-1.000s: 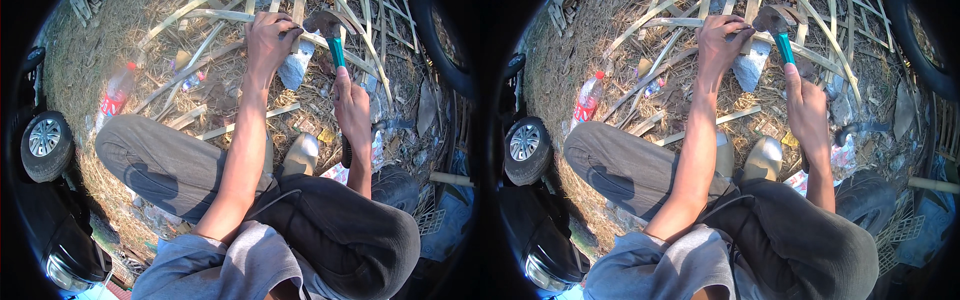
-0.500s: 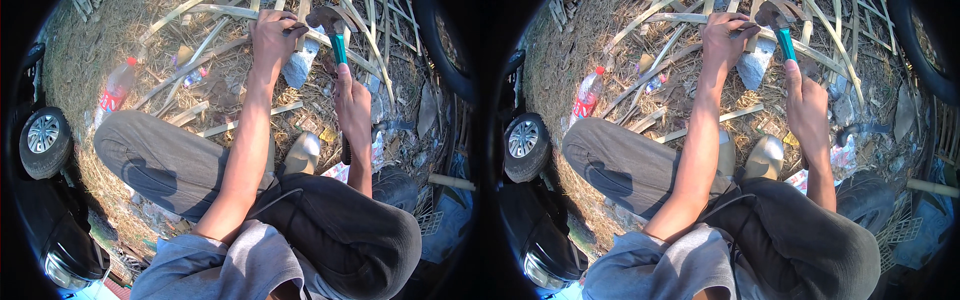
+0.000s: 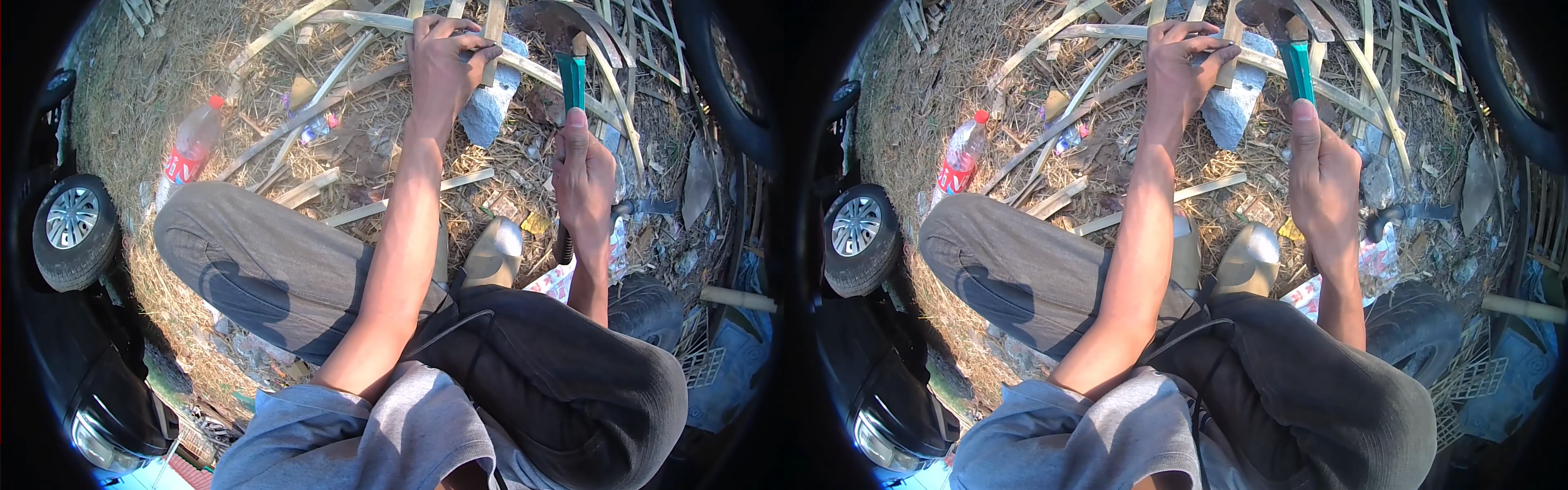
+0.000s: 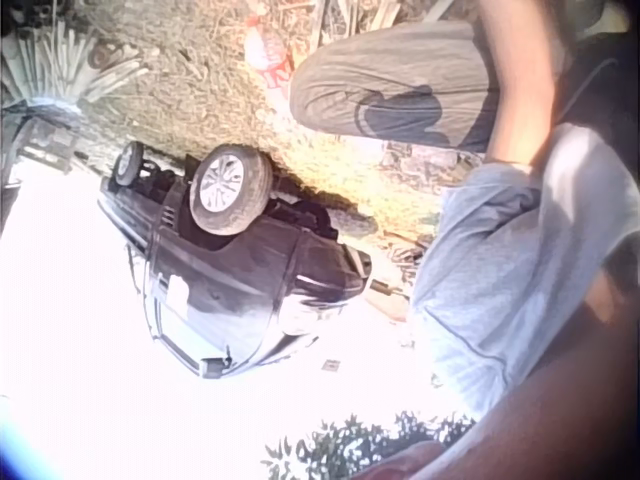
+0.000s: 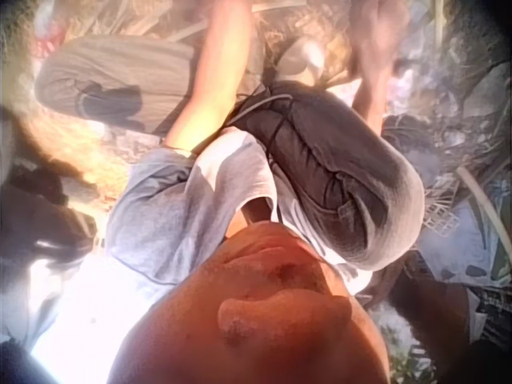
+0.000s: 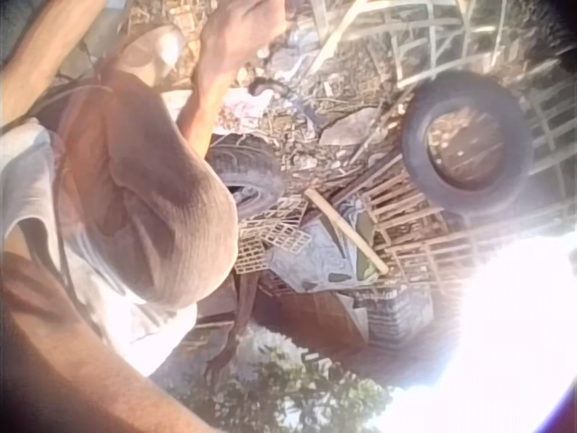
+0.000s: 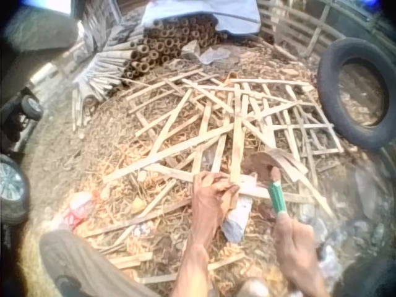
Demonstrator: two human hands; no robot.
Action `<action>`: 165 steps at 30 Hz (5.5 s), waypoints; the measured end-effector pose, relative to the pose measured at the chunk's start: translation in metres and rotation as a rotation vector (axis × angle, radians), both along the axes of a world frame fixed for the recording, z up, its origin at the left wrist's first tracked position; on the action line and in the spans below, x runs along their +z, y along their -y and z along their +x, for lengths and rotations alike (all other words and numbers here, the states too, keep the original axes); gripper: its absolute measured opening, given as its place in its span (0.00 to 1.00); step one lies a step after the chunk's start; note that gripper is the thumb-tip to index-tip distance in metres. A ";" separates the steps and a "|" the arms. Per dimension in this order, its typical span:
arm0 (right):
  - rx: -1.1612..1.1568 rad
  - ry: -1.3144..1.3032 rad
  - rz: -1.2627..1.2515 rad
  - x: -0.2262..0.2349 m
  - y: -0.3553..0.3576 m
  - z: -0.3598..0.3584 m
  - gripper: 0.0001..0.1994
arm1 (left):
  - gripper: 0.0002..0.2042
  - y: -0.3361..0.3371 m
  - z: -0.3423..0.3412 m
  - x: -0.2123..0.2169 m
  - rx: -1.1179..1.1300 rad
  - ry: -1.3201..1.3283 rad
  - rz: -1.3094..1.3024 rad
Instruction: The person constructs a lattice structure by arranging thin bamboo strips and nailing them together at the intersections with a hammer.
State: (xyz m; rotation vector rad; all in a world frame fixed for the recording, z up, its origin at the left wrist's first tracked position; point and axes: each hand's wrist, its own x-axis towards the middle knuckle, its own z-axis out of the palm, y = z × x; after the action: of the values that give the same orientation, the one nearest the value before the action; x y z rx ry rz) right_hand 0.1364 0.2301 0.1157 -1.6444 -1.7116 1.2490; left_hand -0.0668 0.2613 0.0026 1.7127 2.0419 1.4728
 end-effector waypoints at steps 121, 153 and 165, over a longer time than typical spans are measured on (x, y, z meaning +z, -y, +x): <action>0.041 -0.084 -0.174 -0.008 0.000 0.013 0.30 | 0.17 -0.130 -0.002 0.033 -0.174 -0.567 -0.650; -0.035 0.034 -0.145 0.014 -0.015 -0.010 0.33 | 0.13 -0.140 -0.028 0.033 -0.501 -0.603 -0.544; 0.174 0.250 -0.117 -0.009 -0.011 -0.004 0.32 | 0.11 -0.147 -0.026 0.004 -0.342 -0.743 -0.434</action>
State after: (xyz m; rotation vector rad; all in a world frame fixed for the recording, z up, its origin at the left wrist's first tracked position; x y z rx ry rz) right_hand 0.1325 0.2412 0.1072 -1.8174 -2.0018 1.2886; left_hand -0.0925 0.4084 0.0067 2.4375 1.9633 0.2597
